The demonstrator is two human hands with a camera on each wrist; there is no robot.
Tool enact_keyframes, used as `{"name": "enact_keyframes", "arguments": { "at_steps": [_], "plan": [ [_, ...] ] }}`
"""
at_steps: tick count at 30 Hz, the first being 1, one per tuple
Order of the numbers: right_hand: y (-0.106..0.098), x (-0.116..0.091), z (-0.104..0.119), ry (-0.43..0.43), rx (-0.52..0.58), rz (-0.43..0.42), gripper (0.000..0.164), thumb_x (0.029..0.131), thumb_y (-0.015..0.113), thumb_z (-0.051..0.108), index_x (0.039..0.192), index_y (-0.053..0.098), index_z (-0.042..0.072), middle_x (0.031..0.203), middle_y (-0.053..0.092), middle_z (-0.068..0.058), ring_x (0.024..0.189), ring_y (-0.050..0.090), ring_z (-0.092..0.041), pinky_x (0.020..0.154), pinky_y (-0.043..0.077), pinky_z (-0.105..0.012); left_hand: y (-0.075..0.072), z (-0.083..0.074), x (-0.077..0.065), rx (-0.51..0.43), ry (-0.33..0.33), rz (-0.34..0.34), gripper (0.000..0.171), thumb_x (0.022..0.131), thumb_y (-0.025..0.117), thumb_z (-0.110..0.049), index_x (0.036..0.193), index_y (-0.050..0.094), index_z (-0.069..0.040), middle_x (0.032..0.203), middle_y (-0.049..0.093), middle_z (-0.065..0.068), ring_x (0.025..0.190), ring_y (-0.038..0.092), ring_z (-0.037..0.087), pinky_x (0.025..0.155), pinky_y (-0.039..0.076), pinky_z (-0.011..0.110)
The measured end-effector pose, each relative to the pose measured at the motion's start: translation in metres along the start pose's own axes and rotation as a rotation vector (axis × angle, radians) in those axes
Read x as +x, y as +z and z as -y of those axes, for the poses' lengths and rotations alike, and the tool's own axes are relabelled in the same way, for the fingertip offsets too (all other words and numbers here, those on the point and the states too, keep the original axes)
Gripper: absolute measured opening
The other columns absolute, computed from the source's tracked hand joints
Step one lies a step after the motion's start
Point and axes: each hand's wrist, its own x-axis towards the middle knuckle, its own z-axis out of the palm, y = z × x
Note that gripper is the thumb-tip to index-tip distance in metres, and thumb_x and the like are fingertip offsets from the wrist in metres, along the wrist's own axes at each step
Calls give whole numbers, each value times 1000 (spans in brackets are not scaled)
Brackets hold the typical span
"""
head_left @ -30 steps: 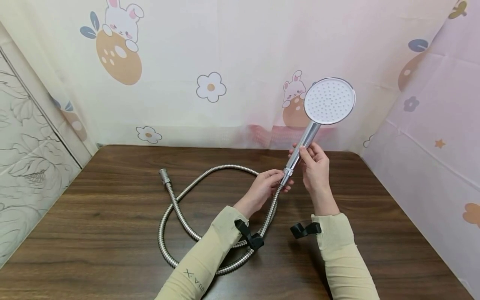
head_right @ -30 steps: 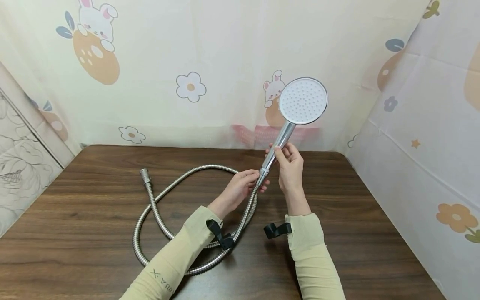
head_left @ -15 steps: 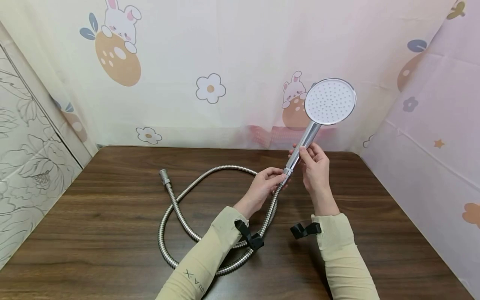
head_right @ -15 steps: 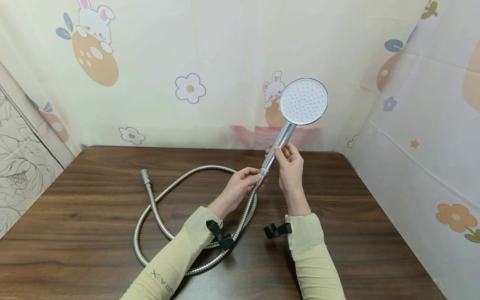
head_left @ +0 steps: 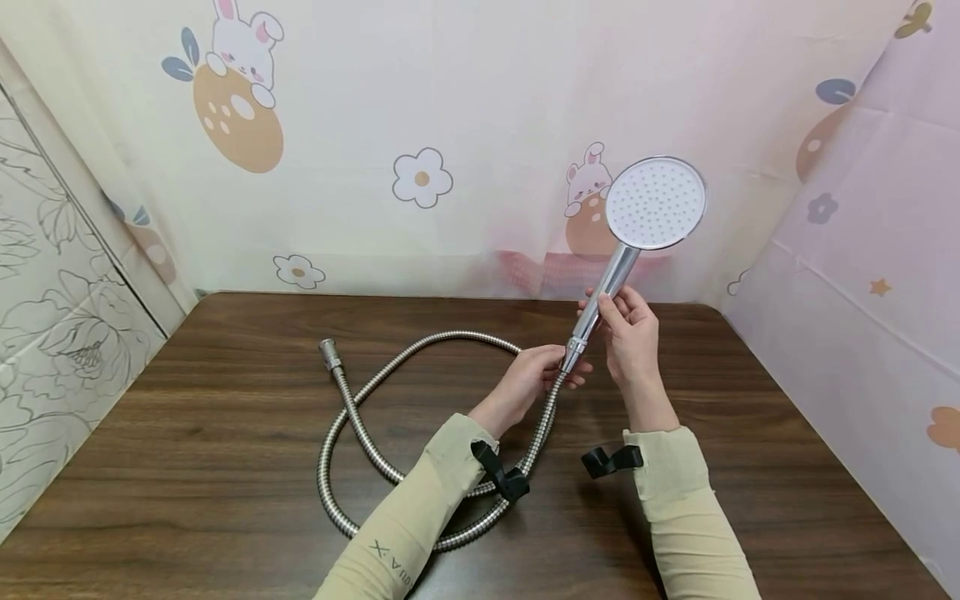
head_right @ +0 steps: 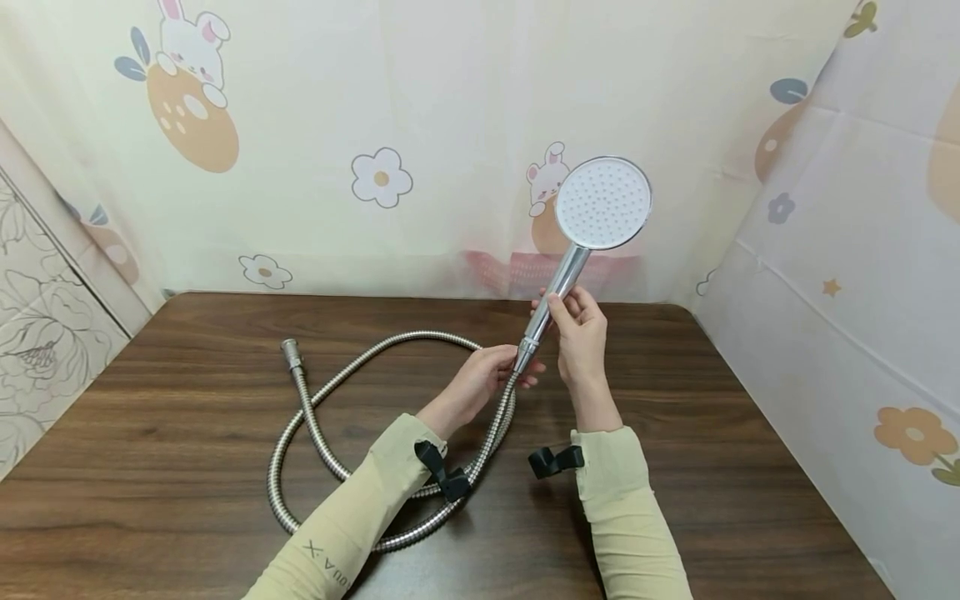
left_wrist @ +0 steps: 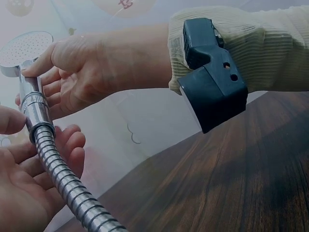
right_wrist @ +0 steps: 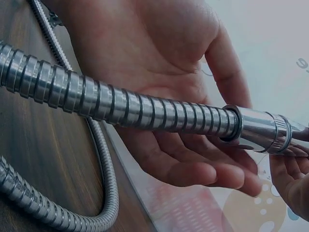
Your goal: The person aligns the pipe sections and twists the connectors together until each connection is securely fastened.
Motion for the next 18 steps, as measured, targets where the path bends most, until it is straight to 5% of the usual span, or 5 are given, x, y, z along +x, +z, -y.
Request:
{"name": "enact_keyframes", "arguments": {
  "at_steps": [8,18],
  "plan": [
    [2,-1,0,-3,-23,-10,34,90,53,4,116,44,-14,88,67,-6,74,66,-17,68,53,-25,-1,1,-1,-33,25,-6,28,94,44,-13,105,54,11,78,64,3,69,63,10,67,49,24],
    [0,-1,1,-5,-27,-10,24,90,53,4,111,50,-8,89,67,-8,76,66,-18,67,52,-25,-1,-1,-2,3,27,-58,25,93,51,-15,105,56,6,83,64,6,70,61,9,69,50,24]
  ]
}}
